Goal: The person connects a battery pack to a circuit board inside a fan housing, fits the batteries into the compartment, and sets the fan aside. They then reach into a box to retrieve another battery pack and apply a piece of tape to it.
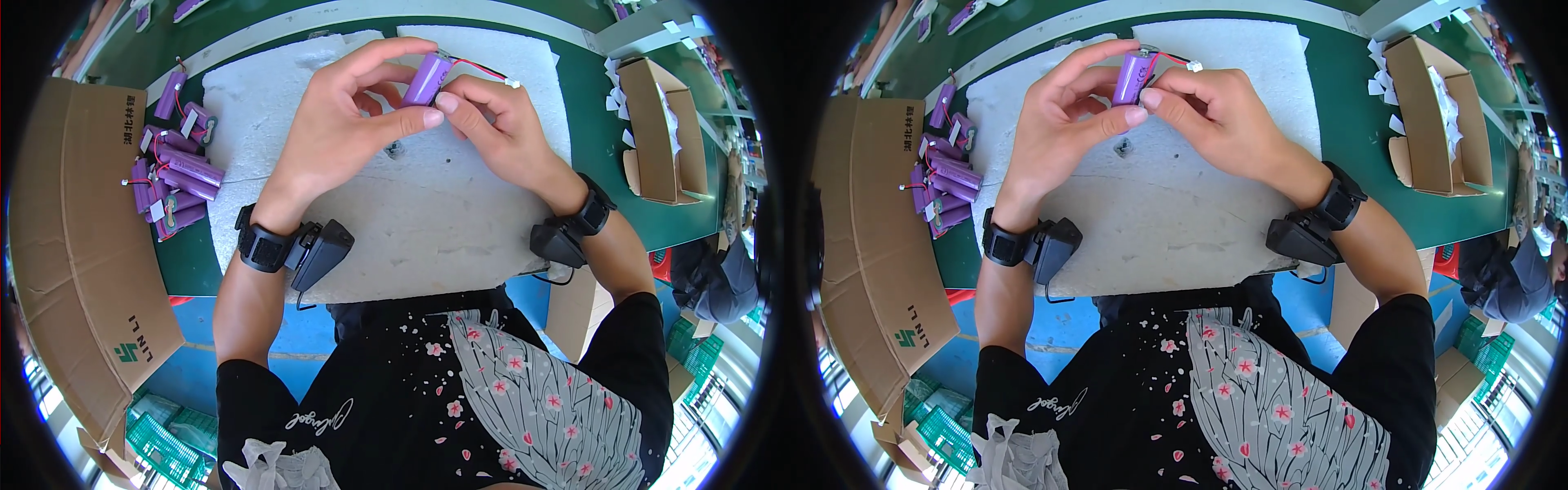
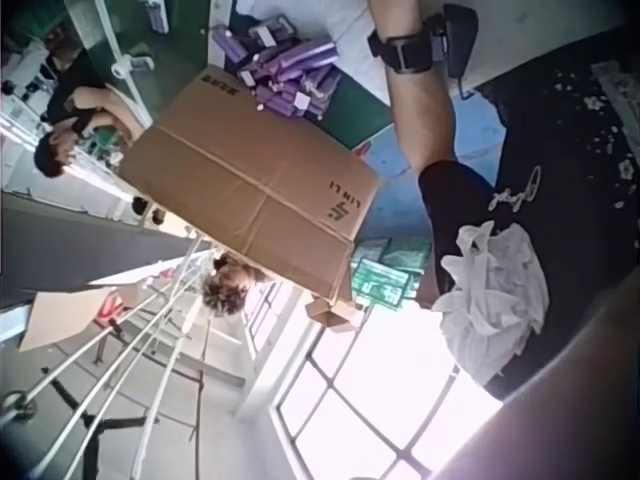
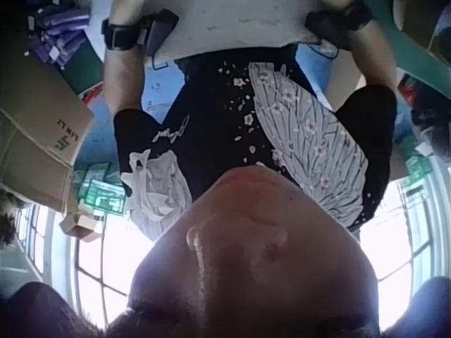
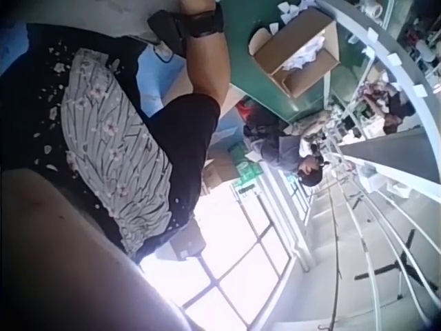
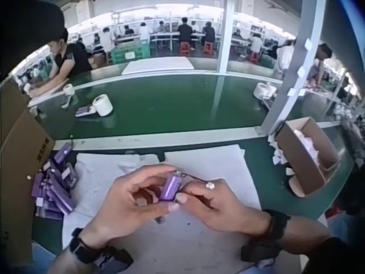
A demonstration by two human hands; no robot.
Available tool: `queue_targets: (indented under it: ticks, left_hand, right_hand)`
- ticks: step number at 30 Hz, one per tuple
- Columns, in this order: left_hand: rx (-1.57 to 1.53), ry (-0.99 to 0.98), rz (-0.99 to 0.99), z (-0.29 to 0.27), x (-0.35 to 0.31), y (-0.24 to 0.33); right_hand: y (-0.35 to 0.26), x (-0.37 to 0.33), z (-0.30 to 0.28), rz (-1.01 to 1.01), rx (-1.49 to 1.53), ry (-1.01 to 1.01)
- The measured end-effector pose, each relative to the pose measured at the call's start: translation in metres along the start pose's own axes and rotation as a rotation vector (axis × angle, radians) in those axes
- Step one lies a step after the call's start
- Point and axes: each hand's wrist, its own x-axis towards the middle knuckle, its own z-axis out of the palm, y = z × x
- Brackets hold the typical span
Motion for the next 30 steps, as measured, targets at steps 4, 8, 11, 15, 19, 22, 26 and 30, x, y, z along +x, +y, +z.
queue_targets:
  ticks: [4, 8, 11, 15, 19, 22, 26, 30]
  left_hand:
    - [0.021, -0.006, -0.002, 0.0002, 0.0001, 0.0012]
    - [0.057, -0.027, 0.007, -0.0007, 0.0013, 0.0027]
    - [0.093, -0.03, 0.035, 0.0012, -0.0002, 0.0016]
    - [0.147, -0.062, 0.04, 0.0013, -0.0003, -0.0014]
    - [0.159, -0.086, 0.009, 0.0007, -0.0002, -0.0013]
    - [0.106, -0.079, -0.021, 0.0023, -0.0005, -0.001]
    - [0.014, -0.052, -0.045, 0.003, -0.0008, 0.0003]
    - [0.031, -0.048, -0.016, 0.0023, -0.0001, -0.0007]
  right_hand:
    - [0.0012, -0.0009, -0.0014, 0.02, -0.009, -0.032]
    - [-0.0001, -0.0006, -0.0019, 0.03, 0.019, -0.06]
    - [0.0001, -0.0002, -0.0024, 0.026, 0.045, -0.078]
    - [0.001, -0.0008, -0.0028, 0.021, 0.067, -0.103]
    - [0.0014, -0.0012, -0.0043, 0.031, 0.074, -0.118]
    - [0.0034, -0.0012, -0.006, 0.047, 0.063, -0.14]
    - [0.007, -0.002, -0.0056, 0.048, 0.094, -0.133]
    - [0.0023, -0.0023, -0.0079, 0.105, 0.068, -0.181]
